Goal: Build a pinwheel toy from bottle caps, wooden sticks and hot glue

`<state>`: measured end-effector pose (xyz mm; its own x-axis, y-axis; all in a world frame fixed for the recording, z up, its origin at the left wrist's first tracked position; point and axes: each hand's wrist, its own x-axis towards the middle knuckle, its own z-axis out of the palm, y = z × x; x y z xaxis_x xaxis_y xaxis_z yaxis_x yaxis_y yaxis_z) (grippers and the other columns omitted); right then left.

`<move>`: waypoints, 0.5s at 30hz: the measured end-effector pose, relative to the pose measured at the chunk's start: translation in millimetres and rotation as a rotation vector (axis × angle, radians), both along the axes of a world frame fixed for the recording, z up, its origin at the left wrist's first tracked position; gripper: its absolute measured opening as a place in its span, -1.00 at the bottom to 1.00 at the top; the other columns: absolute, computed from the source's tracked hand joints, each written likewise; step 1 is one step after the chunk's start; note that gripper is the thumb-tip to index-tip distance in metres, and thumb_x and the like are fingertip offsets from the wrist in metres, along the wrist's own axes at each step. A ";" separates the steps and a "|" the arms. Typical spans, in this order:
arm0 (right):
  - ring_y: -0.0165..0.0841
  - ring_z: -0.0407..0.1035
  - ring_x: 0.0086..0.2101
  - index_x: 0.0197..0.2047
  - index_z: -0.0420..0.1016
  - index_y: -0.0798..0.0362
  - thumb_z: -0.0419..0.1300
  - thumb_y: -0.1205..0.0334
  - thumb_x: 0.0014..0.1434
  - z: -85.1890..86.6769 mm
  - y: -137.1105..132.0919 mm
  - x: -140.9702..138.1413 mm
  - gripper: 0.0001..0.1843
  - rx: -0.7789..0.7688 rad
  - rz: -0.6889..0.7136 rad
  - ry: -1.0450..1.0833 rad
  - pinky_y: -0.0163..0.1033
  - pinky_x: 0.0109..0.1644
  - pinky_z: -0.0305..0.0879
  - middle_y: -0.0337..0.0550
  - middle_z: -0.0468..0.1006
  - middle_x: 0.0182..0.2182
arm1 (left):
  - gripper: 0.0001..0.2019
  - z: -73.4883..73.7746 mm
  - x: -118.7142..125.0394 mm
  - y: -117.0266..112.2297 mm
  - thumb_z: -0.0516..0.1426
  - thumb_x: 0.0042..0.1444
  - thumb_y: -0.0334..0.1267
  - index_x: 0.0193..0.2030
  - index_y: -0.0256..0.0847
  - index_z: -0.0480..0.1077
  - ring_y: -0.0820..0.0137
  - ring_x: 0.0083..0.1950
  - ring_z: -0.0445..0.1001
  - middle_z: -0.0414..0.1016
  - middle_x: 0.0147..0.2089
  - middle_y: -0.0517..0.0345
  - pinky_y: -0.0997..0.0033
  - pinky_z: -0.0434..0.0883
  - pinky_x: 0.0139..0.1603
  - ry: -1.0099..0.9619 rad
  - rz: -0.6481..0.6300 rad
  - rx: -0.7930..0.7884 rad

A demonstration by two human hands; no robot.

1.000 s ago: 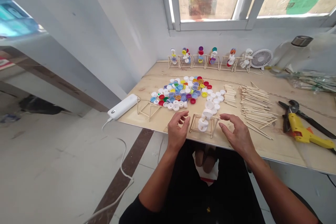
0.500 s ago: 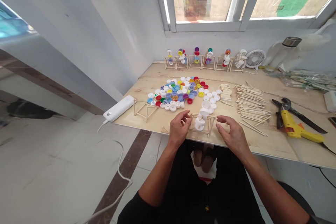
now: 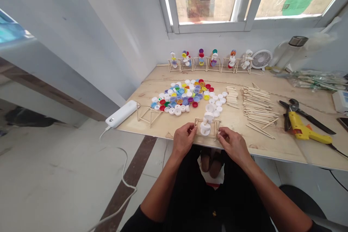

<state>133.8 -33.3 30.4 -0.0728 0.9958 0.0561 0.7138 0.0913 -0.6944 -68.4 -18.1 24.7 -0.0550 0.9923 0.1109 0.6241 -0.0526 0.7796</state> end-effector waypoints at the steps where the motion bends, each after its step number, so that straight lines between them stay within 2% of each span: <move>1: -0.33 0.47 -0.34 -0.19 0.46 0.01 0.04 0.07 0.15 -0.7 -0.1 0.0 -0.72 -0.002 0.005 -0.003 -0.21 -0.18 0.28 -0.20 0.60 -0.38 | -0.81 -0.2 -0.1 -0.7 0.06 0.11 -0.20 -0.30 -0.20 0.47 0.44 -0.42 0.41 0.53 -0.39 0.16 0.49 0.34 -0.35 0.009 0.006 0.000; 7: -0.33 0.47 -0.38 -0.21 0.48 0.03 0.03 0.09 0.16 -4.2 1.0 -1.1 -0.72 0.002 0.013 -0.041 -0.26 -0.28 0.27 -0.18 0.59 -0.41 | -0.81 -1.6 0.5 -2.9 0.04 0.13 -0.20 -0.33 -0.20 0.45 0.42 -0.38 0.46 0.55 -0.35 0.14 0.47 0.36 -0.30 0.012 0.009 0.003; 15: -0.32 0.45 -0.37 -0.17 0.49 0.04 0.01 0.14 0.17 -12.2 -1.6 -1.3 -0.71 0.108 0.028 -0.127 -0.22 -0.20 0.26 -0.16 0.59 -0.39 | -0.83 0.3 2.4 -3.6 0.04 0.12 -0.22 -0.33 -0.19 0.43 0.43 -0.40 0.46 0.53 -0.38 0.15 0.48 0.33 -0.33 0.044 0.028 -0.019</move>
